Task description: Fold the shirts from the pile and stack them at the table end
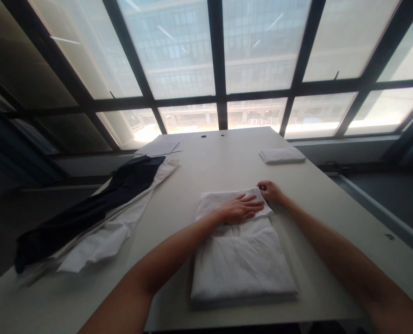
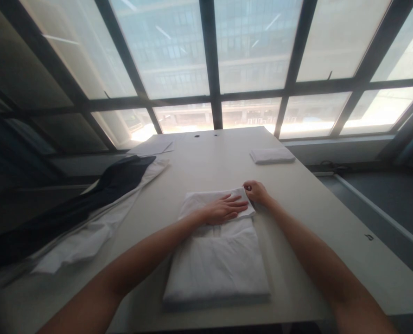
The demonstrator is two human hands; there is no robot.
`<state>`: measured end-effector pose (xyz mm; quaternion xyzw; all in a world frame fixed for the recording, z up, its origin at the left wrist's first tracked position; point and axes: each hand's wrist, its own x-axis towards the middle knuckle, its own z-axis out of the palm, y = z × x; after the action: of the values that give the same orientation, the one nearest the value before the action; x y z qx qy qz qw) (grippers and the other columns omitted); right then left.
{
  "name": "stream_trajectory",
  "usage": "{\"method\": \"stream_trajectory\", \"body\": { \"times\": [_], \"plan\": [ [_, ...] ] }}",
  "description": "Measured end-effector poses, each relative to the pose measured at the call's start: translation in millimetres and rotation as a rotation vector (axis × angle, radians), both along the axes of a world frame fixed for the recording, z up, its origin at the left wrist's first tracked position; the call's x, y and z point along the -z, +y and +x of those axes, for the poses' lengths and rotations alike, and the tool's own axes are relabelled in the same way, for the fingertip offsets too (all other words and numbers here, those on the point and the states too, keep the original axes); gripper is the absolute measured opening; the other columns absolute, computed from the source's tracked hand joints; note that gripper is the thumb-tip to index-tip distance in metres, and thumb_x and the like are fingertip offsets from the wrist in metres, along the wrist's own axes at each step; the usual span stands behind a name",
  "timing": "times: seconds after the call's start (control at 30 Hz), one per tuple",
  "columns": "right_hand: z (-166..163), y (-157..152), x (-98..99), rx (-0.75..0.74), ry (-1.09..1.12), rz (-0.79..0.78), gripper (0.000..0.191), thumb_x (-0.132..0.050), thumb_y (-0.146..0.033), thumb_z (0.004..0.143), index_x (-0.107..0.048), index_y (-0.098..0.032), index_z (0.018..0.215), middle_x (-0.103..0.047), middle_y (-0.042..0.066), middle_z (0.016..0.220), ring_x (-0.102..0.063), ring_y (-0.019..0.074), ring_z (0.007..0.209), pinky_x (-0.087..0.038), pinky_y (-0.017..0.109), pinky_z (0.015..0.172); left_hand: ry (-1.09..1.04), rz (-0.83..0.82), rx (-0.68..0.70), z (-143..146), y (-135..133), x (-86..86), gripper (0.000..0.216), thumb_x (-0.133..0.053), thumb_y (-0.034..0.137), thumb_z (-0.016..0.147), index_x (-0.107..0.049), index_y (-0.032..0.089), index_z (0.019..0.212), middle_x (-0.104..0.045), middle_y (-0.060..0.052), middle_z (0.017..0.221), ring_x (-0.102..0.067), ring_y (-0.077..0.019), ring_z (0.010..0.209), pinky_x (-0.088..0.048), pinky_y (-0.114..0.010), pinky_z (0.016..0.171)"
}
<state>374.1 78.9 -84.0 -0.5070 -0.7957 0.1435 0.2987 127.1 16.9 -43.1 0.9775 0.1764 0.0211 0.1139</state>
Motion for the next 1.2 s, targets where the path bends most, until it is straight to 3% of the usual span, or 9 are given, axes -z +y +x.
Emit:
{"method": "stream_trajectory", "body": {
  "times": [0.13,0.4,0.47,0.57,0.63,0.7,0.8,1.07,1.2],
  "plan": [
    [-2.8,-0.9,-0.9,-0.016,-0.029,0.035,0.025,-0.052,-0.03,0.08,-0.074,-0.02,0.076,-0.068,0.002,0.072,-0.056,0.0159,0.068,-0.042,0.025,0.065,0.009,0.01,-0.002,0.6,1.3,0.8,0.051,-0.027,0.037,0.11,-0.032,0.027,0.16,-0.03,0.0,0.165,-0.008,-0.0225,0.157,-0.009,-0.049,0.127],
    [9.5,9.3,-0.5,0.044,0.063,-0.08,0.029,-0.055,-0.028,0.079,-0.082,-0.02,0.09,-0.076,0.007,0.089,-0.066,0.0214,0.08,-0.051,0.03,0.078,-0.044,-0.01,0.01,-2.0,1.7,4.2,0.051,-0.025,0.041,0.111,-0.032,0.028,0.16,-0.032,0.003,0.164,-0.01,-0.0205,0.157,-0.007,-0.046,0.127],
    [9.6,8.9,-6.6,0.111,0.077,-0.063,0.033,-0.052,-0.025,0.082,-0.081,-0.018,0.094,-0.077,0.01,0.098,-0.068,0.0253,0.092,-0.051,0.034,0.089,-0.058,-0.008,0.01,-2.1,0.9,3.7,0.05,-0.026,0.04,0.111,-0.033,0.029,0.159,-0.033,0.004,0.164,-0.011,-0.0202,0.156,-0.007,-0.046,0.127],
    [-15.3,1.0,-16.5,0.174,0.082,0.066,0.046,-0.041,-0.023,0.091,-0.072,-0.017,0.125,-0.07,0.013,0.125,-0.061,0.0286,0.12,-0.044,0.043,0.108,-0.077,0.005,0.003,-0.9,0.2,3.9,0.049,-0.029,0.039,0.11,-0.036,0.03,0.158,-0.035,0.004,0.163,-0.015,-0.02,0.156,-0.009,-0.045,0.128],
    [-45.5,-5.9,-18.9,0.033,0.026,0.093,0.051,-0.038,-0.027,0.097,-0.059,-0.019,0.142,-0.06,0.01,0.144,-0.049,0.0262,0.137,-0.034,0.043,0.118,-0.084,0.023,-0.013,0.5,0.2,5.2,0.048,-0.033,0.038,0.109,-0.042,0.028,0.155,-0.041,0.002,0.16,-0.024,-0.0194,0.154,-0.01,-0.041,0.128],
    [-75.2,-9.6,-17.5,-0.157,-0.061,-0.02,0.055,-0.04,-0.037,0.1,-0.05,-0.018,0.15,-0.048,0.01,0.155,-0.036,0.0269,0.147,-0.024,0.044,0.123,-0.083,0.044,-0.036,1.5,0.4,6.8,0.047,-0.036,0.036,0.108,-0.048,0.024,0.152,-0.044,-0.002,0.158,-0.032,-0.0189,0.151,-0.013,-0.035,0.128],
    [-100.8,-7.5,-13.0,-0.237,-0.146,-0.221,0.064,-0.039,-0.049,0.102,-0.04,-0.017,0.156,-0.038,0.01,0.162,-0.028,0.0284,0.152,-0.016,0.046,0.126,-0.09,0.054,-0.042,1.5,1.1,9.4,0.046,-0.038,0.034,0.108,-0.051,0.019,0.149,-0.044,-0.005,0.158,-0.035,-0.0194,0.15,-0.016,-0.031,0.127],
    [-88.2,-2.0,-13.2,-0.058,-0.419,-0.144,0.069,-0.019,-0.051,0.106,-0.03,-0.01,0.159,-0.024,0.014,0.167,-0.012,0.0245,0.156,-0.005,0.049,0.125,-0.085,0.069,-0.012,0.4,3.9,11.9,0.047,-0.038,0.034,0.108,-0.05,0.02,0.151,-0.051,-0.006,0.154,-0.037,-0.0196,0.148,-0.013,-0.036,0.127],
    [-58.6,0.5,-13.7,0.148,-0.478,-0.207,0.067,-0.011,-0.048,0.106,-0.026,-0.012,0.161,-0.015,0.013,0.169,-0.005,0.0256,0.157,-0.004,0.058,0.123,-0.093,0.037,0.034,-0.2,1.5,6.2,0.049,-0.031,0.035,0.11,-0.039,0.024,0.157,-0.041,-0.001,0.161,-0.021,-0.018,0.155,-0.005,-0.039,0.128]
  ]
}}
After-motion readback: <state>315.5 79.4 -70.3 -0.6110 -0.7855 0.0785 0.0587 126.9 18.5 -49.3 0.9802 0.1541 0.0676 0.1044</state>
